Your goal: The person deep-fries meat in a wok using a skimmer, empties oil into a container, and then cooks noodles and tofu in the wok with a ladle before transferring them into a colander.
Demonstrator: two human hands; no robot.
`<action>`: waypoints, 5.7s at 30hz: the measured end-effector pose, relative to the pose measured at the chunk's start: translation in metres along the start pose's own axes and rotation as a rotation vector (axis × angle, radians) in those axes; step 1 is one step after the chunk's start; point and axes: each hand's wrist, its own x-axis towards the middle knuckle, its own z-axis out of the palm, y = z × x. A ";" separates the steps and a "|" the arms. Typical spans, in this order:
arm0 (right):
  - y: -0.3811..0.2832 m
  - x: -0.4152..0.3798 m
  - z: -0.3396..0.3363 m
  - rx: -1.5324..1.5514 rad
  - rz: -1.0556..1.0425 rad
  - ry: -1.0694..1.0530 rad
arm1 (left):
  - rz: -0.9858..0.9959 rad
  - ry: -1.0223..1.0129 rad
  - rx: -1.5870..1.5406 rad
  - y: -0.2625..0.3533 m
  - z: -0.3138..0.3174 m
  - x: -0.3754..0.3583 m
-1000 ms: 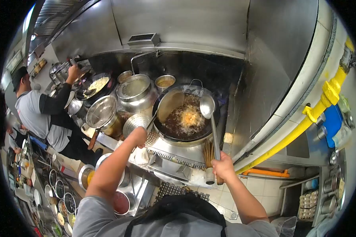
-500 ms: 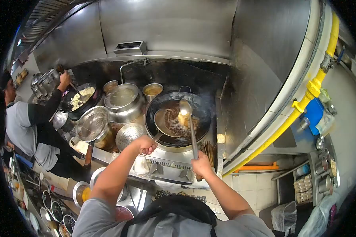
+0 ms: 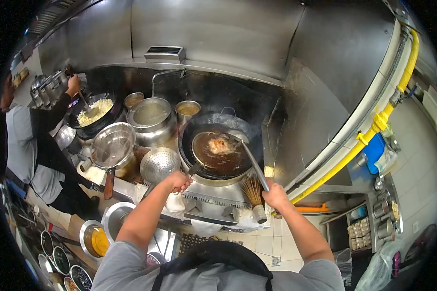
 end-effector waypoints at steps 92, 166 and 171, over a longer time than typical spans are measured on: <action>-0.034 0.012 0.064 0.292 -0.027 -0.009 | 0.074 0.080 -0.214 -0.001 0.054 -0.007; -0.006 -0.003 0.077 -0.015 -0.012 -0.114 | -0.135 -0.186 -0.370 0.008 0.036 -0.004; 0.012 -0.013 0.088 0.090 -0.084 -0.007 | -0.063 -0.061 -0.345 0.003 0.040 -0.004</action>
